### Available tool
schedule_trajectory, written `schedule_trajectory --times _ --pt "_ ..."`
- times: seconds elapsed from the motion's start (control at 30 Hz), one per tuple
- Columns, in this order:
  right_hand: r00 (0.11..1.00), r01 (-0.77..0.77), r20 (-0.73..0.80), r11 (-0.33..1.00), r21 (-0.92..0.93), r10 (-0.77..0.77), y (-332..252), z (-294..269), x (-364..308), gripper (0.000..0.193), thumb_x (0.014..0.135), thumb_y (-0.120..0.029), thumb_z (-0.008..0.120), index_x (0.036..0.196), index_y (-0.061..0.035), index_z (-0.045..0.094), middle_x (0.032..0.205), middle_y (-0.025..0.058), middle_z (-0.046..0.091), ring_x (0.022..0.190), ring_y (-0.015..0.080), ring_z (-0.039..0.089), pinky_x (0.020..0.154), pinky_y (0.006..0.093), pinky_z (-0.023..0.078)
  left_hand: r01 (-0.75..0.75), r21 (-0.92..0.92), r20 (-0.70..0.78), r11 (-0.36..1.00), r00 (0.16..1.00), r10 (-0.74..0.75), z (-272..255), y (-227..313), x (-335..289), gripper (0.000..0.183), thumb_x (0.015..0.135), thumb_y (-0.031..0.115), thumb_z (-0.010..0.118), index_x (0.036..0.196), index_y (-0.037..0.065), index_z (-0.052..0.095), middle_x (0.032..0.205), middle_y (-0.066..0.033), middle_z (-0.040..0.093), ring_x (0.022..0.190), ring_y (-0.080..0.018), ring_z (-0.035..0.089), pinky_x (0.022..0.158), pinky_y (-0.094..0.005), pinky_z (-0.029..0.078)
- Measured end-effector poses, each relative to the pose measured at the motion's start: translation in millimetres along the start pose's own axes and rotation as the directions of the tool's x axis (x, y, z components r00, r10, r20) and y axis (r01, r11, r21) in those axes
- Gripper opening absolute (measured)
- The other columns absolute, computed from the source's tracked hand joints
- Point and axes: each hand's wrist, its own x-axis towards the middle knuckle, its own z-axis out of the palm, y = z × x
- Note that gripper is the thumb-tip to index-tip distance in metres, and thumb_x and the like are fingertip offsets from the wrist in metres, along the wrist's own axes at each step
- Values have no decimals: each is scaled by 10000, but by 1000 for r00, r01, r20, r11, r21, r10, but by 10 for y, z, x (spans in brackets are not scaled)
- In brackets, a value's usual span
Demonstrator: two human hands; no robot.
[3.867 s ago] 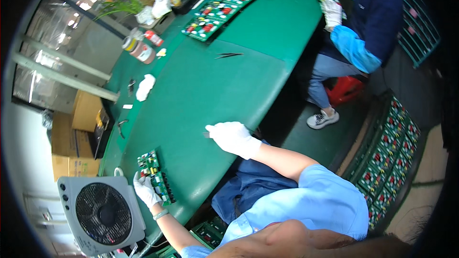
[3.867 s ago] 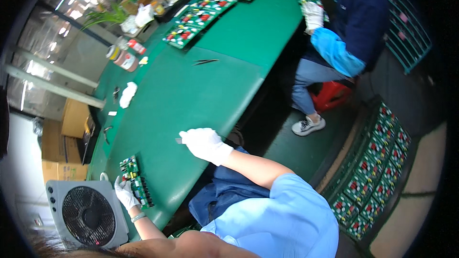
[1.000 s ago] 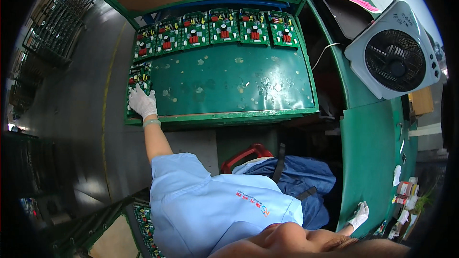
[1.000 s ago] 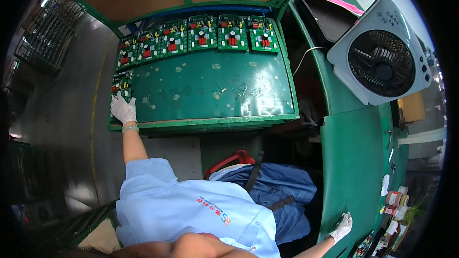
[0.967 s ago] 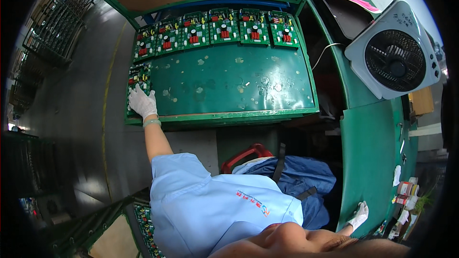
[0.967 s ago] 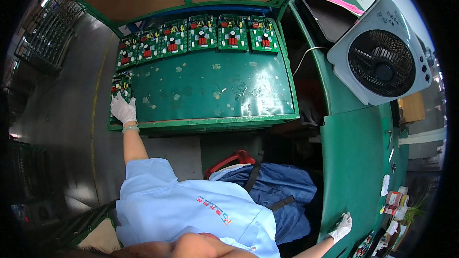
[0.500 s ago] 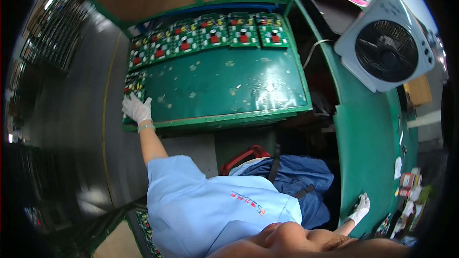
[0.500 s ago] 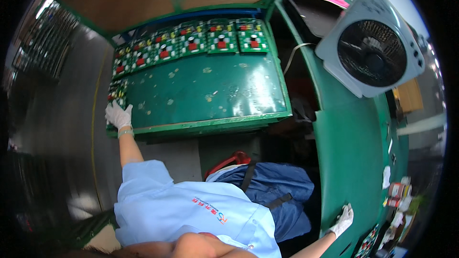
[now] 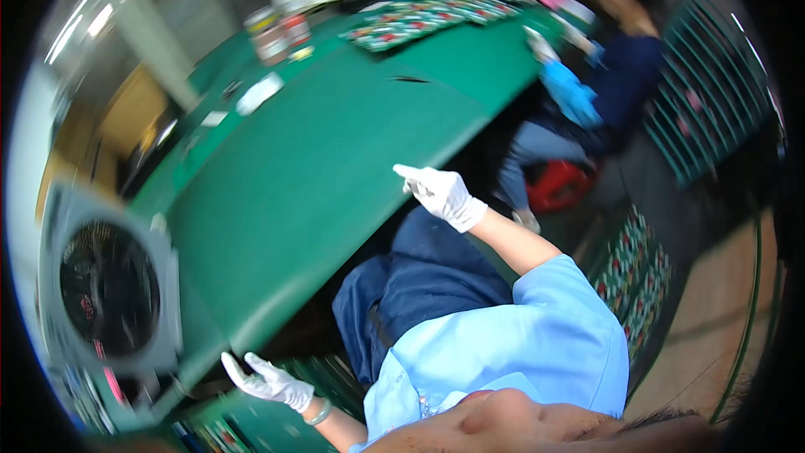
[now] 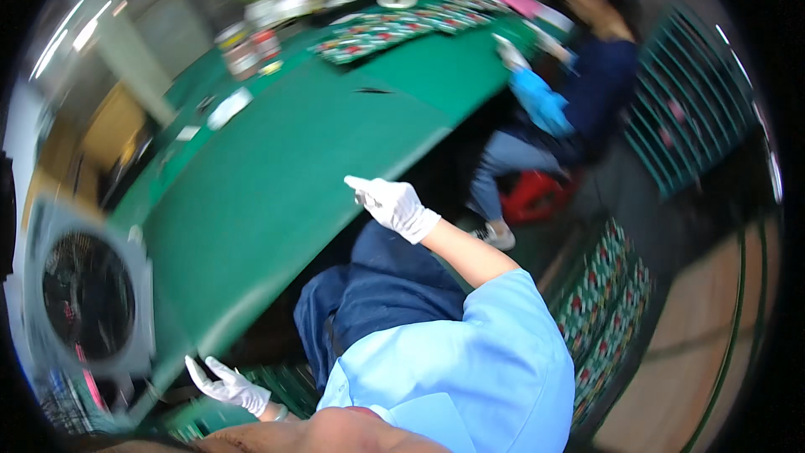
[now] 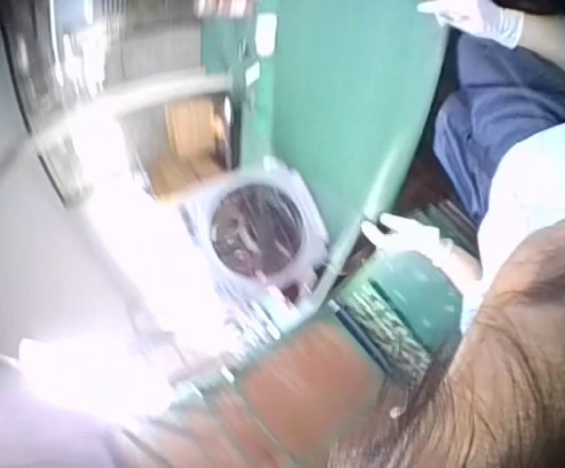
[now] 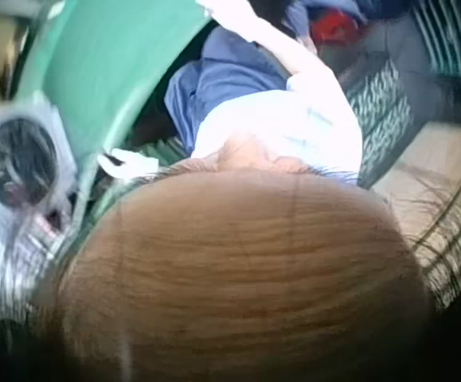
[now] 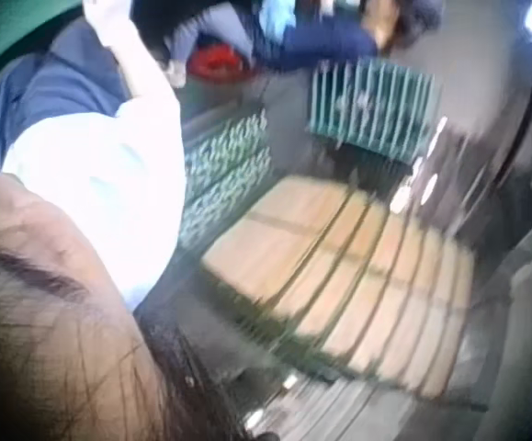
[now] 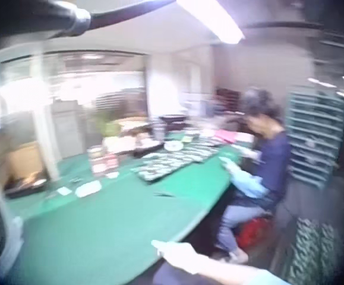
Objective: The person inspects green circuit boards at a workstation, picking them up from a tray, turning them over to view both sides, and using a small metal tool to scrape or clean specific components. The person handles the boards one at a time, placing them back on the table or into the tray after inspection.
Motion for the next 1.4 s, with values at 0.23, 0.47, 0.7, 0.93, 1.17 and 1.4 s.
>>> schedule_trajectory --times 0.23,0.47,0.7,0.93,1.17,1.4 --pt "498 -865 -217 499 -51 840 256 -1168 -2442 285 1037 -130 615 1297 -106 728 968 75 766 827 123 726 783 278 579 183 -493 687 850 682 251 2107 1517 181 310 1042 69 612 1331 -42 629 1274 -156 695 1165 -217 648 1046 -333 487" --pt "-216 -887 -144 -256 -384 966 -567 -1254 -4503 222 961 -274 635 1091 -127 740 957 165 756 904 379 732 802 491 582 229 -356 929 906 189 317 2797 1903 -273 296 1017 83 669 1284 -46 666 1196 -143 721 1042 -180 683 960 -308 531" --pt "-787 -602 -275 -786 143 553 -1155 -1419 -5158 343 963 -331 546 970 -70 768 975 188 773 918 381 739 805 488 547 368 -241 967 898 171 190 2893 1785 -261 313 1035 86 634 1322 -39 646 1173 -117 698 1036 -166 655 972 -303 520" --pt "-665 -517 -744 -676 524 -68 -1337 -1810 -6324 493 1043 -446 453 1144 -38 710 1027 224 751 996 438 702 849 519 547 478 -117 983 871 182 32 2768 1986 -305 304 1064 170 600 1293 -23 653 1204 -107 673 1091 -180 629 1029 -330 482" --pt "-980 -180 -168 -111 977 106 -887 -2328 -6882 270 1016 -388 604 1067 -142 701 776 52 670 538 150 499 483 344 393 284 -68 987 957 159 23 2803 2073 -246 316 1057 240 631 1332 84 639 1212 -59 673 1105 -153 608 1029 -314 452" --pt "-982 -149 -187 -551 821 -13 -337 -2878 -7449 571 922 -542 742 1258 -83 686 1270 91 708 926 243 682 902 518 521 334 -133 970 933 239 53 2807 2015 -327 277 1054 172 611 1275 14 665 1209 -71 674 1091 -165 616 997 -328 481"
